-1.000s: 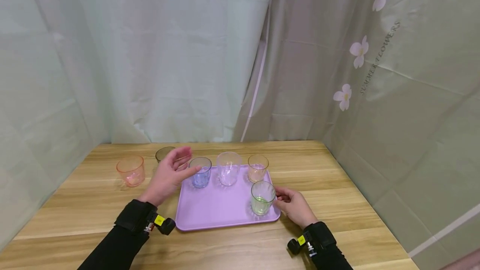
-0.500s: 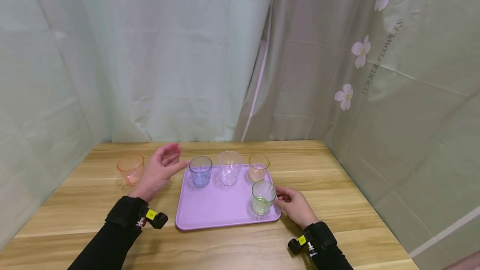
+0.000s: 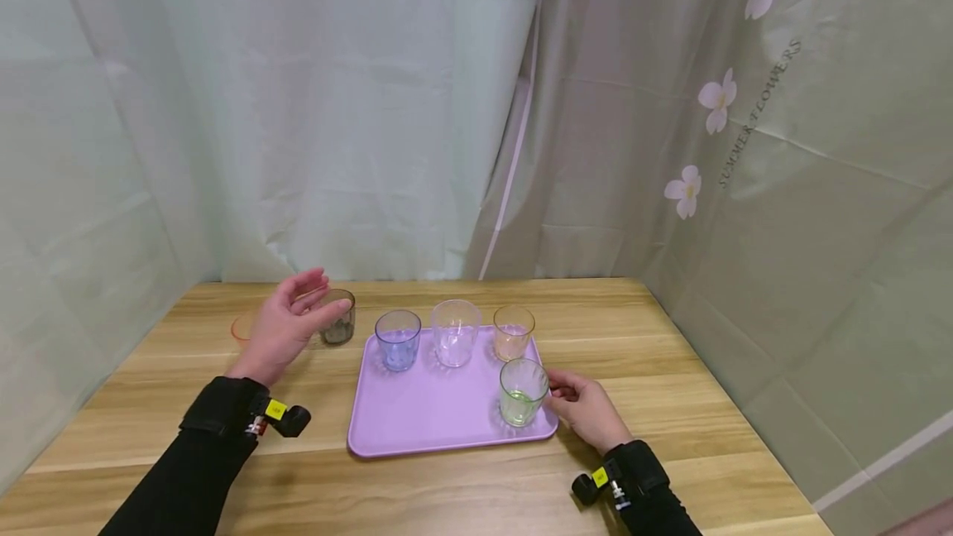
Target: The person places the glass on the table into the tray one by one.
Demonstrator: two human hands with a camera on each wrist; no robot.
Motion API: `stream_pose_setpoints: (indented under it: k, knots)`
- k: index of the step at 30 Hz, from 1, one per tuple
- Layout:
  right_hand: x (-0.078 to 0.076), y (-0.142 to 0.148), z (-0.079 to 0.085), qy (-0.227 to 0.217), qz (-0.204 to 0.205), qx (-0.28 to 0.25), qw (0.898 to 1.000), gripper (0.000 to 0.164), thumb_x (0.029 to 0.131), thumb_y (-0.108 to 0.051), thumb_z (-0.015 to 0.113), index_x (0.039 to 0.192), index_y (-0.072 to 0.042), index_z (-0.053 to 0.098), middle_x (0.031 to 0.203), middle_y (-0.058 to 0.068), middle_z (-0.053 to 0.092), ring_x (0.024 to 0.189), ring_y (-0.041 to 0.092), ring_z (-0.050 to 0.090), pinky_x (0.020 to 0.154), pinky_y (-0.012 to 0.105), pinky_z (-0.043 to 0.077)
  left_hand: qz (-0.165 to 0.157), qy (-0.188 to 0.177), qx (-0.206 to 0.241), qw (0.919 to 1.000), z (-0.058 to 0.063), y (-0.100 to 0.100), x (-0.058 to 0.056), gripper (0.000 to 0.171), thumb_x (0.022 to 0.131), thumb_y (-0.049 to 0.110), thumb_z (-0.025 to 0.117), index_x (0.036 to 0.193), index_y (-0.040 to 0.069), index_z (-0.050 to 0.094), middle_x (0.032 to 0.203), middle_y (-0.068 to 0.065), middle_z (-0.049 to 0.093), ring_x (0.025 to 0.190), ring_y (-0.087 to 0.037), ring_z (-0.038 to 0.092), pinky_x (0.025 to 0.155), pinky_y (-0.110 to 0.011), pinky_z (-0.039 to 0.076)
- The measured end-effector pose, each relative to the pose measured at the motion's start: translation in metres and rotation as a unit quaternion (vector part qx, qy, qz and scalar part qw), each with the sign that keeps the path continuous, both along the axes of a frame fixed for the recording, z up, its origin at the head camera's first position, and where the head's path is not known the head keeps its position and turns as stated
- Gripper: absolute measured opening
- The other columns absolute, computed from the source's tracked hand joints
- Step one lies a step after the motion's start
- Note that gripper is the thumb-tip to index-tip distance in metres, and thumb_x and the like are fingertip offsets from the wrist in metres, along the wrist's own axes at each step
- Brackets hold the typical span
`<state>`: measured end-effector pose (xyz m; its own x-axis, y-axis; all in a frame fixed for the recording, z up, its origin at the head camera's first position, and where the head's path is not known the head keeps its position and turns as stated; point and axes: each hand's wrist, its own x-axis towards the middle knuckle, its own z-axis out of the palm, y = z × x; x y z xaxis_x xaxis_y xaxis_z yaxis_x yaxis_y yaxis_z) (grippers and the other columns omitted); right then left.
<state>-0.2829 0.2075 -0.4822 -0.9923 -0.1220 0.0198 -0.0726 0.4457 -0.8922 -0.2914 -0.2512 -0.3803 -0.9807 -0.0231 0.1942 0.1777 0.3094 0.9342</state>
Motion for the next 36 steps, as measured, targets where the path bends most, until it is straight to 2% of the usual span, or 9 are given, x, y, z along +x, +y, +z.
stream_pose_setpoints:
  k: [5, 9, 16, 23, 27, 30, 36]
  knots:
    - [0.000, 0.000, 0.000, 0.000, -0.004, 0.004, 1.000, 0.044, 0.088, -0.006, 0.075, 0.131, -0.003, 0.066, 0.110, 0.005, 0.069, 0.095, 0.016, 0.060, 0.076, 0.020, 0.050, 0.023, 0.003, -0.013, 0.9996, 0.001, -0.014, -0.003, 0.089, 0.093, 0.045, 0.071, 0.160, 0.011, 0.024, 0.162, -0.014, 0.035, 0.148, -0.034, 0.038, 0.100, -0.015, 0.047]
    - [0.001, 0.000, -0.001, 0.001, -0.005, 0.003, 1.000, 0.044, 0.088, -0.006, 0.075, 0.131, -0.004, 0.066, 0.110, 0.005, 0.068, 0.095, 0.015, 0.060, 0.076, 0.020, 0.050, 0.053, 0.008, -0.018, 0.9984, -0.002, -0.025, -0.006, 0.090, 0.092, 0.047, 0.072, 0.160, 0.011, 0.026, 0.162, -0.014, 0.035, 0.148, -0.033, 0.038, 0.101, -0.013, 0.045]
    - [0.001, 0.000, 0.000, -0.003, -0.007, 0.003, 1.000, 0.043, 0.088, -0.006, 0.075, 0.131, -0.005, 0.067, 0.109, 0.004, 0.068, 0.095, 0.016, 0.060, 0.076, 0.021, 0.050, 0.089, 0.011, -0.013, 0.9959, -0.011, -0.042, -0.007, 0.086, 0.093, 0.042, 0.072, 0.160, 0.012, 0.028, 0.162, -0.014, 0.035, 0.149, -0.030, 0.036, 0.113, -0.021, 0.038]
    - [-0.001, 0.000, -0.003, 0.000, -0.005, 0.007, 1.000, 0.043, 0.089, -0.006, 0.074, 0.131, -0.004, 0.067, 0.110, 0.005, 0.069, 0.094, 0.014, 0.061, 0.077, 0.020, 0.051, 0.103, 0.015, -0.026, 0.9942, -0.018, -0.058, -0.007, 0.086, 0.093, 0.042, 0.072, 0.160, 0.011, 0.027, 0.164, -0.013, 0.033, 0.149, -0.034, 0.034, 0.109, -0.013, 0.037]
    - [-0.002, 0.001, -0.005, 0.002, -0.003, 0.003, 1.000, 0.043, 0.088, -0.006, 0.075, 0.131, -0.003, 0.067, 0.110, 0.005, 0.069, 0.095, 0.015, 0.061, 0.077, 0.020, 0.051, 0.109, 0.011, -0.026, 0.9936, -0.021, -0.064, -0.006, 0.090, 0.092, 0.044, 0.072, 0.161, 0.010, 0.024, 0.166, -0.016, 0.027, 0.152, -0.037, 0.026, 0.124, -0.037, 0.026]
    - [-0.003, 0.001, -0.006, 0.004, -0.003, 0.002, 1.000, 0.043, 0.088, -0.005, 0.075, 0.130, -0.003, 0.067, 0.109, 0.005, 0.069, 0.095, 0.016, 0.061, 0.077, 0.021, 0.051, 0.114, 0.007, -0.024, 0.9931, -0.026, -0.069, -0.005, 0.095, 0.092, 0.045, 0.073, 0.162, 0.009, 0.020, 0.167, -0.019, 0.021, 0.154, -0.039, 0.018, 0.123, -0.058, 0.017]
    - [-0.003, 0.001, -0.006, 0.005, -0.003, 0.006, 1.000, 0.044, 0.087, -0.005, 0.074, 0.131, -0.003, 0.066, 0.109, 0.006, 0.069, 0.095, 0.017, 0.061, 0.077, 0.021, 0.051, 0.137, -0.002, -0.033, 0.9900, -0.038, -0.078, -0.005, 0.101, 0.090, 0.047, 0.074, 0.163, 0.008, 0.015, 0.169, -0.021, 0.013, 0.155, -0.042, 0.011, 0.122, -0.062, 0.015]
